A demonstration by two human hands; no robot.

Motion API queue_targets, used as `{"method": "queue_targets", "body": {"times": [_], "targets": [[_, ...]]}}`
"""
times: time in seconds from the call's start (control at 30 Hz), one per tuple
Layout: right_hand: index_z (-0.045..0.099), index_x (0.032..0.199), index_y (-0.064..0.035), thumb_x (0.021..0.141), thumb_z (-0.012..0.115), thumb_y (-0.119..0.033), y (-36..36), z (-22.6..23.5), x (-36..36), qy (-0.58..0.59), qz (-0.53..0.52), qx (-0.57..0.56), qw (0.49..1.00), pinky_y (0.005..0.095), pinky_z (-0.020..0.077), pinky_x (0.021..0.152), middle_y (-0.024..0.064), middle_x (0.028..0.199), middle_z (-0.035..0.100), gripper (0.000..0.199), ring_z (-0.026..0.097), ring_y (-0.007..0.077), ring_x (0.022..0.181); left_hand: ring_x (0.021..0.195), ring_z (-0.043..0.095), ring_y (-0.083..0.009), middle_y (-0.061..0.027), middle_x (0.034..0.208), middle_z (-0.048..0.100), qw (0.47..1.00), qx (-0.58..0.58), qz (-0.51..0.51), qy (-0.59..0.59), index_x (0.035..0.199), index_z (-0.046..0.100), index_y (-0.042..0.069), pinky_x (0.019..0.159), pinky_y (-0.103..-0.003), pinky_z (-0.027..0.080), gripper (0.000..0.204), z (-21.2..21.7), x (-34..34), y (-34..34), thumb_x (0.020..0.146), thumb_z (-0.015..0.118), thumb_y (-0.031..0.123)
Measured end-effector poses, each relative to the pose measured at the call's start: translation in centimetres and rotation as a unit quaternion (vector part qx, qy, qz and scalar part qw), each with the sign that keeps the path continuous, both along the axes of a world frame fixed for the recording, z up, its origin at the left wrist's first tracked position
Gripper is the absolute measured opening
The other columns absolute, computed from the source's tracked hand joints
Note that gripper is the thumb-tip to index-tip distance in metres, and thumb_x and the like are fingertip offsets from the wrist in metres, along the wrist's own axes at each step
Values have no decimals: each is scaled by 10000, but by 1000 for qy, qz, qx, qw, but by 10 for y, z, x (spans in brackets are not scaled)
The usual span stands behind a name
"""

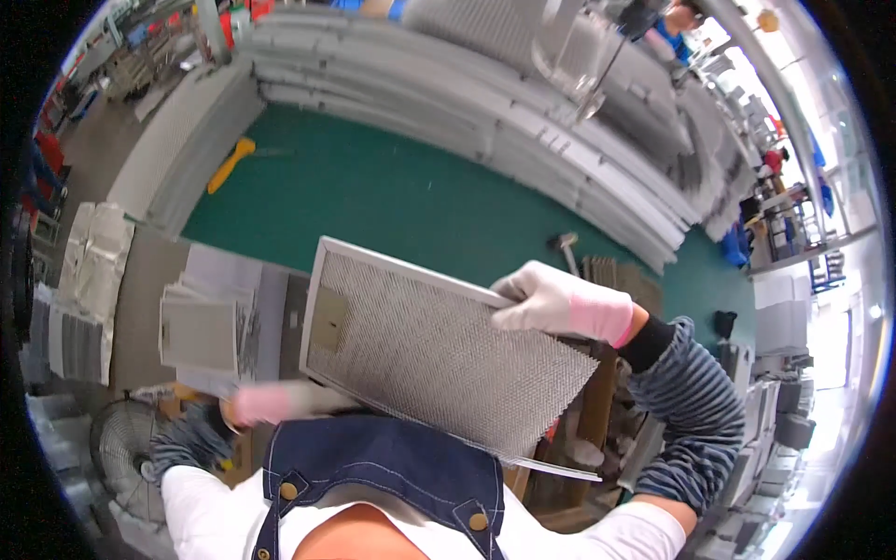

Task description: The person is assembling metal mesh filters by attaching frames and using a pneumatic screwdriver.

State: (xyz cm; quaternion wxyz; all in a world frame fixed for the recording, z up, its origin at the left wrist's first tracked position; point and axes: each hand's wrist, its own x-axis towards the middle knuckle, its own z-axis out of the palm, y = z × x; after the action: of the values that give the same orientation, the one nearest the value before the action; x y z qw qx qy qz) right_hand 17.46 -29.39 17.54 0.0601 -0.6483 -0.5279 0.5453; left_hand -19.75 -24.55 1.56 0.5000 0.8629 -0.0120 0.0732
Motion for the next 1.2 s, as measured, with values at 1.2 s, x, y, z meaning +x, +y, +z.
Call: {"method": "queue_targets", "body": {"times": [1.2], "targets": [[665, 1115, 46, 763, 692, -90, -31, -31, 21, -24, -16, 0, 1000, 270, 494, 630, 70, 746, 669, 378, 587, 121, 644, 562, 620, -300, -179, 594, 568, 959, 266, -62, 79, 722, 635, -14, 500, -392, 481, 433, 60, 209, 65, 869, 655, 393]]}}
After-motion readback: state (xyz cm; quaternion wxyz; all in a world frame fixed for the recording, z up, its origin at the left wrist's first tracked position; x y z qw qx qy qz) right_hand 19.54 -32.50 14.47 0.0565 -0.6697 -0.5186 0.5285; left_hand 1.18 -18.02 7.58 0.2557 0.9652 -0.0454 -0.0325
